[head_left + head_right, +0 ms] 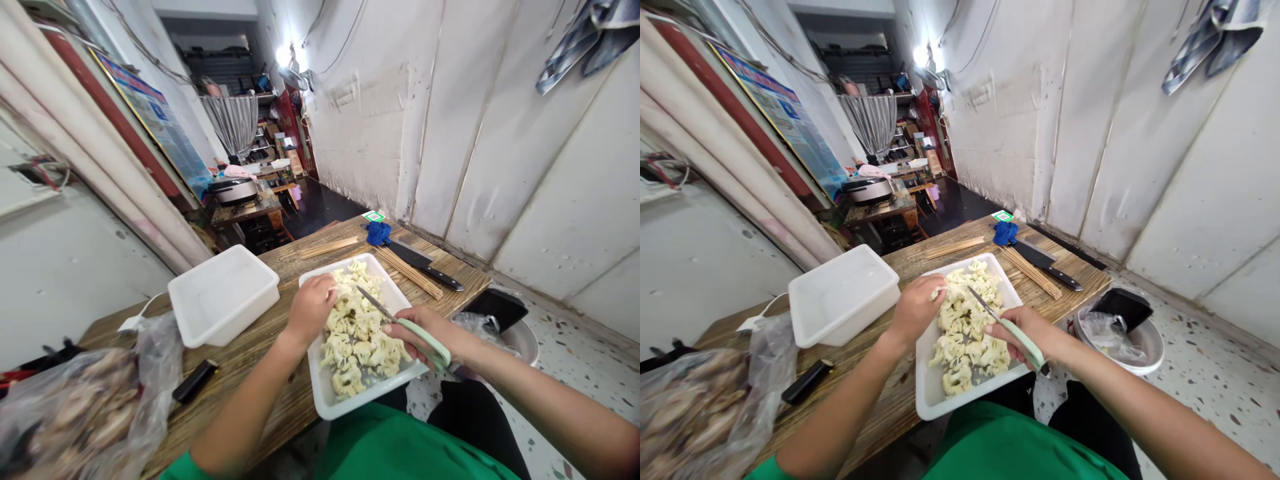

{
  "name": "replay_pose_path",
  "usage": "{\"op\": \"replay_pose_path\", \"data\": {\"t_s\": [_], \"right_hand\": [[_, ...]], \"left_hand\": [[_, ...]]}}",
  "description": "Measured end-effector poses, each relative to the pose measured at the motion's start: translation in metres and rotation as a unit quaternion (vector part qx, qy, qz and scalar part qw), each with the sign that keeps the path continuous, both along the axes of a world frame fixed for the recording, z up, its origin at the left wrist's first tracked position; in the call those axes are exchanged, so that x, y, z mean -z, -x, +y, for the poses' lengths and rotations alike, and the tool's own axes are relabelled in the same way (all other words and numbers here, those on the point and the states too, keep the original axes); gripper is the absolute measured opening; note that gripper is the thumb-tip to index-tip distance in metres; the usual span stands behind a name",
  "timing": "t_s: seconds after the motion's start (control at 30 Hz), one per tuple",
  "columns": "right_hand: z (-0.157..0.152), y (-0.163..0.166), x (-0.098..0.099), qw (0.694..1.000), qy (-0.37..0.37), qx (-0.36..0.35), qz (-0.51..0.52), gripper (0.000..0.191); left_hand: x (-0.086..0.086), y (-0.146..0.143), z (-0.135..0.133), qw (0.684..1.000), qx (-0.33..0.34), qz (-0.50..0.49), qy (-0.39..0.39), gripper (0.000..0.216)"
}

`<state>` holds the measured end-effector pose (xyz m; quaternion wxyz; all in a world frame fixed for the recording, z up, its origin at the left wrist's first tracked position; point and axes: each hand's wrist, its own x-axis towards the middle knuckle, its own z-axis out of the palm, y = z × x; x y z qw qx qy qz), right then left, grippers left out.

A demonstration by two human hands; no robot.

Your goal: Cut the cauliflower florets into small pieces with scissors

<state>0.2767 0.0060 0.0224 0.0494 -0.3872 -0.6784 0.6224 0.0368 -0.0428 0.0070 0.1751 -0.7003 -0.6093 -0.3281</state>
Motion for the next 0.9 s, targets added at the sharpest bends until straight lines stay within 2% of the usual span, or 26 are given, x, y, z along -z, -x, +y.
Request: {"op": "replay_pose_path", "data": {"t_s": [0.2, 0.3, 0.43, 0.57, 0.67, 0.77, 0.9], "right_hand": [[0.015, -0.006, -0.004, 0.993, 0.081, 0.01, 0.091, 0.054], [0.022, -0.006, -0.006, 0.978, 0.137, 0.026, 0.156, 0.055], [0.03, -0.012, -0.004, 0.974, 0.137, 0.046, 0.173, 0.051], [0.028, -0.018, -0.002, 0.98, 0.118, 0.042, 0.158, 0.051], [0.024, -0.022, 0.0, 0.981, 0.114, 0.042, 0.155, 0.05], [0.02, -0.026, 0.002, 0.983, 0.097, 0.031, 0.156, 0.05], [0.018, -0.032, 0.009, 0.982, 0.098, 0.037, 0.159, 0.049]], "left_hand": [[-0.001, 0.024, 0.007, 0.985, -0.058, -0.119, 0.114, 0.014], [-0.006, 0.023, 0.011, 0.989, -0.077, -0.059, 0.108, 0.018], [-0.008, 0.011, 0.013, 0.989, -0.017, 0.063, 0.131, 0.029], [0.0, -0.011, 0.009, 0.963, 0.063, 0.153, 0.213, 0.029], [0.001, -0.026, 0.004, 0.954, 0.059, 0.161, 0.246, 0.021], [-0.004, -0.038, -0.001, 0.956, 0.087, 0.135, 0.245, 0.011], [-0.003, -0.058, -0.001, 0.93, 0.165, 0.121, 0.306, 0.03]]}}
